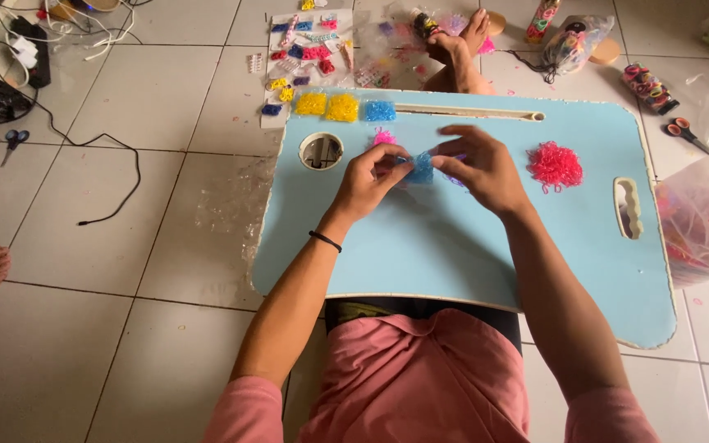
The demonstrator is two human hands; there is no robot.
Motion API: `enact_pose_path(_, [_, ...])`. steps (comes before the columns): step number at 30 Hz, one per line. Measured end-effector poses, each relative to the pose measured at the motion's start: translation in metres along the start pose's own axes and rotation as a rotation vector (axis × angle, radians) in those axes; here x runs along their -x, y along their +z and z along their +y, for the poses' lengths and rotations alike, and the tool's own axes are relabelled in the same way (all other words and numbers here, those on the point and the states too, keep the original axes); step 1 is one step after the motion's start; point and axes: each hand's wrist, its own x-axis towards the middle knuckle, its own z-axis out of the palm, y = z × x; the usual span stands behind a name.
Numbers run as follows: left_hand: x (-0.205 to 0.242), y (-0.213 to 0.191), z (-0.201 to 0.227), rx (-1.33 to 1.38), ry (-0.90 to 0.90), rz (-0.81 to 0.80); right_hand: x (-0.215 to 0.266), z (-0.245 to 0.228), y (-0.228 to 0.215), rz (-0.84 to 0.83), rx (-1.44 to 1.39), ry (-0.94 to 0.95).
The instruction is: Sorting and packaging small colorful rubber bands into small plastic bags on a portable table.
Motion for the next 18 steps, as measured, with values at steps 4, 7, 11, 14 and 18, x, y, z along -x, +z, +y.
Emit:
enact_pose_path(4, [-0.001,-0.001,-0.004,0.003,-0.039,-0.044,-0.003,0.019,0.004,0.068,0.061,0.076])
enact_pose_path(7, [0.001,-0.002,-0.008,-0.022,0.016,0.031,-0.002,0.021,0.008,0.066,0.086,0.017])
enact_pose_path(11, [-0.003,0.000,-0.007,0.007,0.018,0.061,-0.005,0.023,0.010,0.105,0.038,0.027])
enact_pose_path(14, [-0.002,0.001,0.008,0.039,0.032,0.094,-0.003,0.022,0.013,0.096,0.024,0.026])
enact_pose_path(18, [-0.001,0.004,0.021,0.077,0.039,0.126,-0.004,0.025,0.013,0.079,-0.002,0.021])
